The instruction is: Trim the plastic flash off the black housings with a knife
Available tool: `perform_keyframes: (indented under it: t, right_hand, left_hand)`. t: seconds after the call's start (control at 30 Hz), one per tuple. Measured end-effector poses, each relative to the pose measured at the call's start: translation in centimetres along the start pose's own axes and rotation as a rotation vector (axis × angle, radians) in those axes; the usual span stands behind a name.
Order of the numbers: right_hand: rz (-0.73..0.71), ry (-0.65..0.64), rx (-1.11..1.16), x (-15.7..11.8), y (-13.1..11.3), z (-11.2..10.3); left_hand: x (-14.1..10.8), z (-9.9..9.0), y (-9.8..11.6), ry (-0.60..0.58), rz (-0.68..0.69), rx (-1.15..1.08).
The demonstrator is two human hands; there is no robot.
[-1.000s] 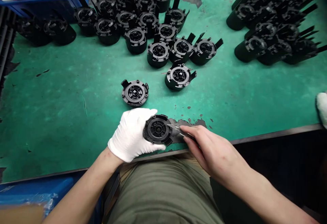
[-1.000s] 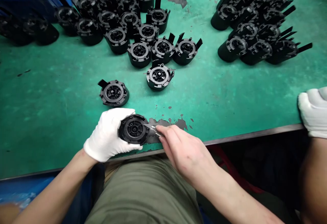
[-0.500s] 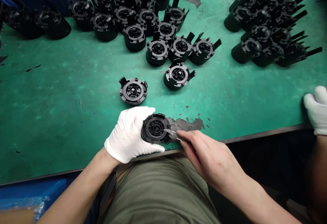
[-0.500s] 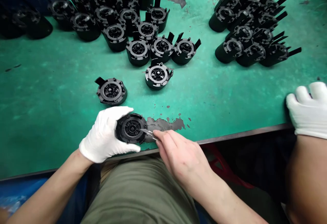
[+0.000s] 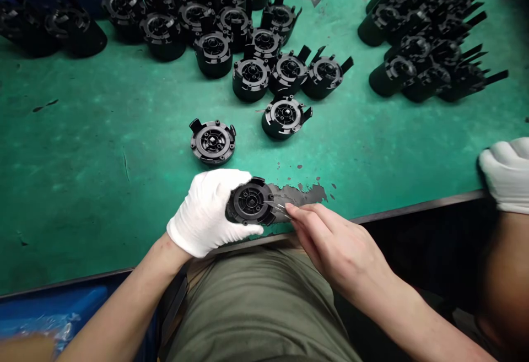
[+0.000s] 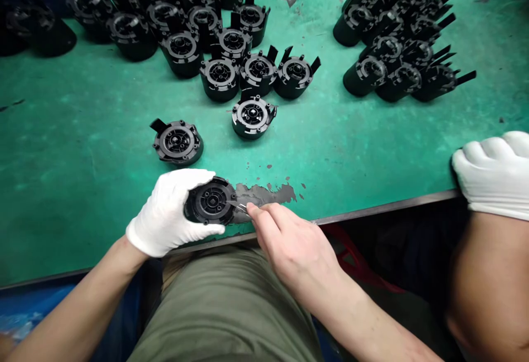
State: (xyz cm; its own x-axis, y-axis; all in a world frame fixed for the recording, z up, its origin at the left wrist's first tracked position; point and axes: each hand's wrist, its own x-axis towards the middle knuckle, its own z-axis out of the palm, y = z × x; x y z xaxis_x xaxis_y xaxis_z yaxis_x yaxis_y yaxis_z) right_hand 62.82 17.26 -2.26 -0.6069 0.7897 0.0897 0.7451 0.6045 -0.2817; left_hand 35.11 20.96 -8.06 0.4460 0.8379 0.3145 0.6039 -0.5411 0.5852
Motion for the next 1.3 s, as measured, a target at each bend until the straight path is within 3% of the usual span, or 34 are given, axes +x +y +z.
perform_keyframes:
  t: [0.23,0.37,0.47,0.57,0.73,0.83,0.97,1.3]
  right_hand:
    - [0.097,0.138,0.217,-0.8,-0.2,0.3]
    - [0.071,0.134,0.246,-1.2,-0.9,1.2]
    - [0.062,0.121,0.180,-0.9,-1.0,1.9]
    - [0.083,0.140,0.115,-0.4,-0.9,1.9]
    - [0.109,0.129,0.016,0.6,-1.2,1.5]
    - [0.137,0.099,-0.090,0.9,-1.1,1.2]
    - [0.070,0.038,-0.162,1.2,-0.3,0.9]
    - [-0.063,0.009,-0.230,2.1,0.9,-0.4]
  left_hand:
    - [-1.2,0.7,1.7,0.241,-0.175,0.182]
    - [-2.9,0.8,3.9,0.200,-0.284,0.218]
    - [-3.7,0.4,4.3,0.221,-0.322,0.043]
    - [-3.0,-0.3,3.2,0.201,-0.250,-0.059]
    - [-0.4,-0.3,1.9,-0.002,-0.097,0.039]
    - [0.2,0.8,2.3,0.021,-0.113,0.020]
    - [-0.1,1.9,2.7,0.074,-0.147,0.051]
    - [0.4,1.5,2.8,0.035,-0.145,0.050]
